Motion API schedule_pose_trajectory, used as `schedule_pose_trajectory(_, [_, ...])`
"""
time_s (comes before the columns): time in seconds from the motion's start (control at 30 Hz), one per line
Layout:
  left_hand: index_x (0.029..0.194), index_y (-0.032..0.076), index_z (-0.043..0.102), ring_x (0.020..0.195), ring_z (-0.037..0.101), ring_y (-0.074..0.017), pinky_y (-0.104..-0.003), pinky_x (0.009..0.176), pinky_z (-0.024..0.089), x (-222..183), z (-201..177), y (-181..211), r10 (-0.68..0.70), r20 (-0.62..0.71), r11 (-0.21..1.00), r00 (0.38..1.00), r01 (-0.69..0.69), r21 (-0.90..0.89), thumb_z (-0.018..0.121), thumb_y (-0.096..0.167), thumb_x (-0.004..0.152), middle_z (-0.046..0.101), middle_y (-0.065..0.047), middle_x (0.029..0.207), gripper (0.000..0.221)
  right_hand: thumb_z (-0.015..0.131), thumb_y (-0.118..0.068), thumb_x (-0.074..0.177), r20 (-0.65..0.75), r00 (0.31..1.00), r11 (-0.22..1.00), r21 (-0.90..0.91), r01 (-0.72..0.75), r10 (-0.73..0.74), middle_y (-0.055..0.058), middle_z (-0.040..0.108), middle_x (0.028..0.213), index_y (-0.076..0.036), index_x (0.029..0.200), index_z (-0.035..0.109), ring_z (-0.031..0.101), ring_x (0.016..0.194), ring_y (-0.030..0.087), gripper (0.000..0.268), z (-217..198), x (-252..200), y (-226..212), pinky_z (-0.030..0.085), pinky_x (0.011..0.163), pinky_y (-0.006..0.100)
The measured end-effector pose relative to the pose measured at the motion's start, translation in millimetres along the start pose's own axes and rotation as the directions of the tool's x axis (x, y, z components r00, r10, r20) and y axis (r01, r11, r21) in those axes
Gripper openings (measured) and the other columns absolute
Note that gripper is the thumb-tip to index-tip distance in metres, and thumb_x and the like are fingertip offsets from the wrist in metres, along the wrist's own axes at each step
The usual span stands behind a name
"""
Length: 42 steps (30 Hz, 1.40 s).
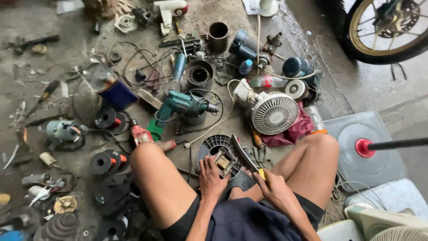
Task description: Disassembling a transformer core from its housing using a screwdriver
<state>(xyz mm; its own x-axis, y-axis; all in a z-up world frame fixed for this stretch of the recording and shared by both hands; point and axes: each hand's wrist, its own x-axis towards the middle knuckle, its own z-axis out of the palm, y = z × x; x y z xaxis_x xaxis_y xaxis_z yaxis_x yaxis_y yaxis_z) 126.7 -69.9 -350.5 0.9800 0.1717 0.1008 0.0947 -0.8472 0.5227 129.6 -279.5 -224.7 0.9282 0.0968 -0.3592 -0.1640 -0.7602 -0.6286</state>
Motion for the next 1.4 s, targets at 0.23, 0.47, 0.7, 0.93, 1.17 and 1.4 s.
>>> schedule_pose_trajectory(0.23, [0.125, 0.001, 0.047, 0.099, 0.055, -0.0361, -0.047, 0.075, 0.055, 5.7, -19.7, 8.3, 0.088, -0.054, 0.996, 0.995, -0.089, -0.004, 0.084, 0.035, 0.075, 0.053, -0.016, 0.114, 0.071, 0.064, -0.028, 0.096, -0.199, 0.960, 0.973, 0.079, 0.216, -0.196, 0.020, 0.070, 0.067, -0.004, 0.088, 0.059, 0.062, 0.054, 0.042, 0.026, 80.6, 80.8, 15.1, 0.045, 0.053, 0.051])
schedule_pose_trajectory(0.47, [0.127, 0.001, 0.047, 0.103, 0.052, -0.0353, -0.048, 0.079, 0.052, 9.6, -12.4, 2.0, 0.057, -0.042, 0.997, 0.998, -0.059, -0.048, 0.082, 0.040, 0.078, 0.051, -0.015, 0.116, 0.072, 0.063, -0.041, 0.092, -0.043, 0.991, 0.984, -0.129, 0.122, -0.129, 0.016, 0.077, 0.075, -0.007, 0.085, 0.065, 0.071, 0.065, 0.038, 0.034, 67.3, 60.5, 61.0, 0.055, 0.060, 0.046])
schedule_pose_trajectory(0.7, [0.122, 0.002, 0.047, 0.103, 0.052, -0.0411, -0.050, 0.080, 0.052, 5.7, -14.7, 2.2, 0.069, -0.011, 0.994, 0.998, -0.070, -0.080, 0.085, 0.034, 0.075, 0.051, -0.019, 0.119, 0.069, 0.062, -0.041, 0.094, -0.044, 0.998, 0.999, 0.003, 0.049, -0.049, 0.018, 0.075, 0.073, -0.006, 0.096, 0.067, 0.067, 0.064, 0.039, 0.035, 70.5, 91.0, 29.7, 0.052, 0.061, 0.048])
schedule_pose_trajectory(0.93, [0.114, 0.001, 0.048, 0.094, 0.049, -0.0363, -0.049, 0.079, 0.049, 14.1, -26.7, 11.2, 0.108, -0.069, 0.990, 0.992, -0.114, -0.085, 0.083, 0.029, 0.077, 0.051, -0.018, 0.106, 0.058, 0.057, -0.044, 0.096, -0.050, 0.998, 0.995, -0.082, -0.049, 0.045, 0.026, 0.077, 0.087, -0.007, 0.100, 0.060, 0.070, 0.087, 0.050, 0.037, 97.2, 77.5, 51.7, 0.053, 0.074, 0.056])
schedule_pose_trajectory(1.17, [0.131, -0.003, 0.046, 0.114, 0.049, -0.0472, -0.052, 0.088, 0.049, 10.4, -13.7, 0.1, 0.076, 0.006, 0.995, 0.997, -0.076, -0.067, 0.083, 0.035, 0.078, 0.051, -0.025, 0.127, 0.074, 0.062, -0.037, 0.093, 0.009, 0.999, 0.996, -0.075, 0.046, -0.045, 0.017, 0.077, 0.071, -0.008, 0.101, 0.068, 0.072, 0.061, 0.037, 0.031, 54.8, 75.7, 43.7, 0.053, 0.059, 0.046])
schedule_pose_trajectory(1.4, [0.119, -0.001, 0.052, 0.101, 0.054, -0.0412, -0.050, 0.078, 0.055, 5.6, -17.9, 7.9, 0.124, -0.069, 0.991, 0.990, -0.127, -0.051, 0.082, 0.035, 0.071, 0.054, -0.019, 0.111, 0.068, 0.053, -0.042, 0.102, 0.029, 0.999, 0.998, -0.059, -0.026, 0.028, 0.032, 0.073, 0.084, -0.003, 0.100, 0.062, 0.069, 0.086, 0.050, 0.039, 52.3, 61.0, -11.3, 0.053, 0.077, 0.057])
